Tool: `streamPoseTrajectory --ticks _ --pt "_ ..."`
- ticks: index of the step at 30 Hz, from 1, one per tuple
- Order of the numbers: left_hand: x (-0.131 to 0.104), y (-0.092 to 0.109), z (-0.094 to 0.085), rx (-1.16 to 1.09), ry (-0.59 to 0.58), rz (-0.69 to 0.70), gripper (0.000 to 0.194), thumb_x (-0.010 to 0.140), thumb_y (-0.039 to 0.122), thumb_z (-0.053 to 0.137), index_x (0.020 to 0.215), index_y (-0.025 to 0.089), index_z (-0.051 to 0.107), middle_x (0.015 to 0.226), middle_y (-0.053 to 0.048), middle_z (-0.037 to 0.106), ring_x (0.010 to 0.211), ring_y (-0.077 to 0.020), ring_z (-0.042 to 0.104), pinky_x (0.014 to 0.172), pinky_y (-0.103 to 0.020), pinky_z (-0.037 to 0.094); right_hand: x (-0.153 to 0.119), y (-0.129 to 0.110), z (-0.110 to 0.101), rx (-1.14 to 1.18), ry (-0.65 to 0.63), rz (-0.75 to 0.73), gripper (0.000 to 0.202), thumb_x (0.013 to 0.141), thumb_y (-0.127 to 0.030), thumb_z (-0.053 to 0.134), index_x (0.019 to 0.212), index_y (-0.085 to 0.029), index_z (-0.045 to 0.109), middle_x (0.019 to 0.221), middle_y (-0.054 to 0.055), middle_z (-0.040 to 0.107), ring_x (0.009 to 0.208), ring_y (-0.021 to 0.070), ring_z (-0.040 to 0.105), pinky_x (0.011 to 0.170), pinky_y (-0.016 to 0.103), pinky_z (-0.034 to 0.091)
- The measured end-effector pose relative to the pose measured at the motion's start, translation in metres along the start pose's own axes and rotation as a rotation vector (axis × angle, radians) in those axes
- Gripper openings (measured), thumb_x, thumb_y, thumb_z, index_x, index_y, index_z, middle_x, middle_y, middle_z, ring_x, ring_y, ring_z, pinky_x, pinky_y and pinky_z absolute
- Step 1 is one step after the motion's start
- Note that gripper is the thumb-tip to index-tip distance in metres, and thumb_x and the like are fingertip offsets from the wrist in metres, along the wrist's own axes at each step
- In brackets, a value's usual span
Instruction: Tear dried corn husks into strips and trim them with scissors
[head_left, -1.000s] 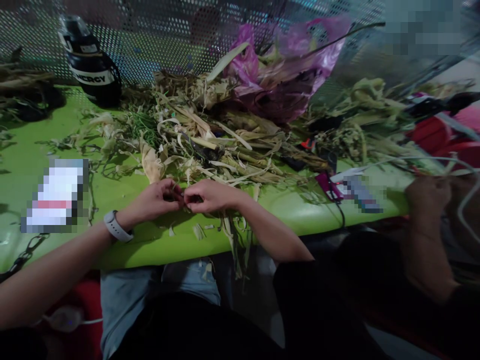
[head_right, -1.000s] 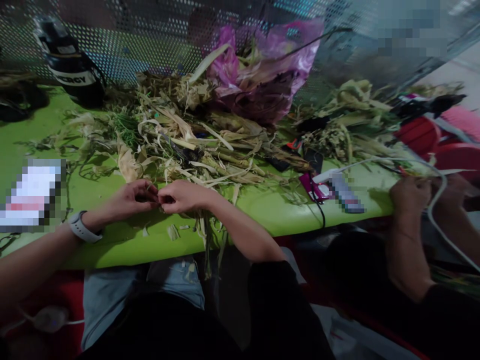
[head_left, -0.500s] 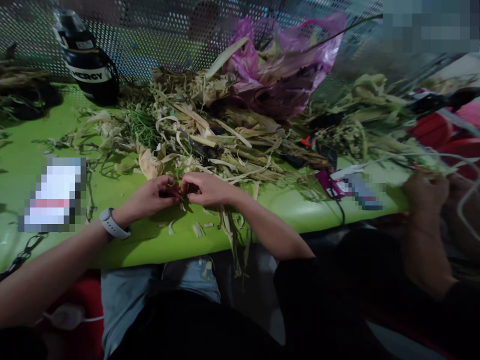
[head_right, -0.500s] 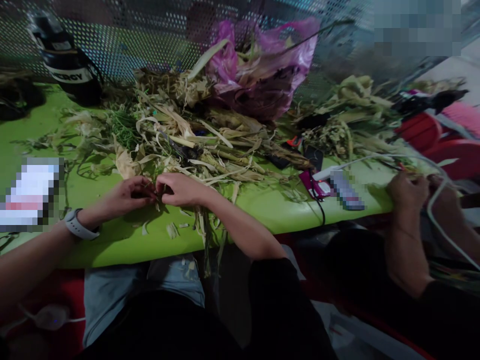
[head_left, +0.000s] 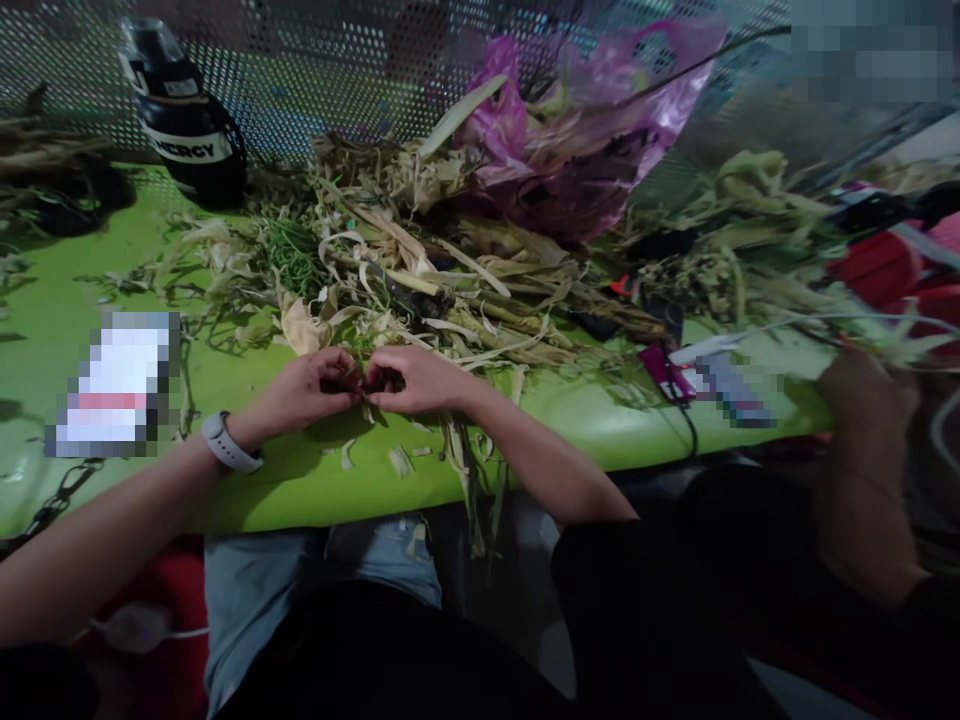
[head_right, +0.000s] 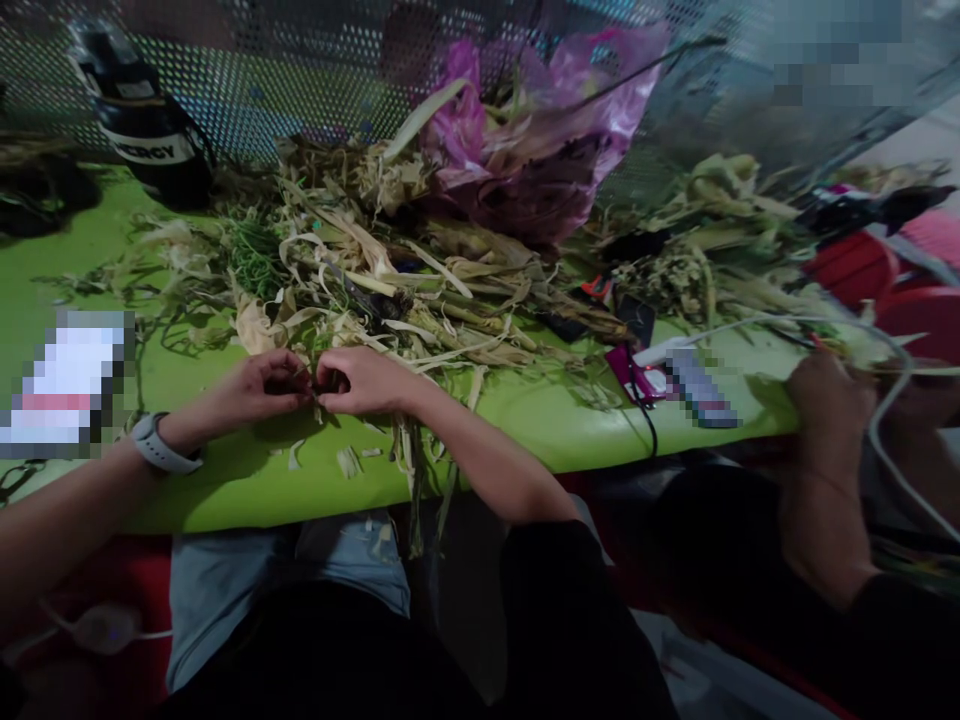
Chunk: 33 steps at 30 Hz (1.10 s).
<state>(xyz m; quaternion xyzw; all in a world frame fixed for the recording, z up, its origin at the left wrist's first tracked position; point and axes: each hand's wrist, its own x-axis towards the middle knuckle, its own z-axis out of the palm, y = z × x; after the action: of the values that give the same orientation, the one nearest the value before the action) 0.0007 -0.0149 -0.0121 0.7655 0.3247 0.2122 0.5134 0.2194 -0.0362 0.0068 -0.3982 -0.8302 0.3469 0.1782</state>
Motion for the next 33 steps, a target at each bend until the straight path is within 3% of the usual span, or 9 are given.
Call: streamPoseTrajectory --ticks 7,23,28,33 --pt "-0.0002 0.0009 0.0009 0.062 -0.001 0.034 0.018 0.077 0.026 0.062 0.092 0.021 0.054 0.087 -0.003 0.075 0.08 -0.0172 0.073 0.072 -0.026 0.056 0.0017 0.0015 -0.0014 -0.035 -0.017 -0.026 0.012 0.079 -0.024 0.061 0.086 -0.014 0.06 0.086 0.005 0.061 0.071 0.0129 0.055 0.068 0.027 0.042" --pt "-0.0003 0.0034 -0.0007 -0.071 -0.041 -0.059 0.026 0.074 0.03 0.068 0.092 0.019 0.054 0.084 -0.002 0.073 0.077 -0.0169 0.07 0.068 -0.025 0.053 0.0036 0.0076 -0.0021 -0.022 -0.017 -0.115 0.012 0.082 -0.026 0.062 0.084 -0.014 0.061 0.082 0.004 0.059 0.075 0.0142 0.053 0.072 0.028 0.041" --pt "0.0 0.005 -0.0014 -0.082 -0.016 -0.069 0.026 0.074 0.032 0.069 0.09 0.019 0.054 0.083 -0.002 0.073 0.079 -0.0174 0.07 0.072 -0.027 0.054 0.002 0.0048 -0.0023 0.007 -0.014 -0.063 0.01 0.077 -0.02 0.06 0.086 -0.015 0.06 0.086 0.004 0.061 0.073 0.0131 0.053 0.07 0.027 0.041" --pt "-0.0014 0.007 0.0001 -0.025 0.03 -0.004 0.024 0.074 0.03 0.068 0.09 0.019 0.053 0.082 -0.003 0.072 0.077 -0.0175 0.07 0.07 -0.027 0.054 0.0022 0.0002 -0.0019 0.039 0.017 0.034 0.024 0.077 -0.019 0.056 0.101 -0.014 0.058 0.095 0.006 0.064 0.076 0.0139 0.054 0.07 0.027 0.041"
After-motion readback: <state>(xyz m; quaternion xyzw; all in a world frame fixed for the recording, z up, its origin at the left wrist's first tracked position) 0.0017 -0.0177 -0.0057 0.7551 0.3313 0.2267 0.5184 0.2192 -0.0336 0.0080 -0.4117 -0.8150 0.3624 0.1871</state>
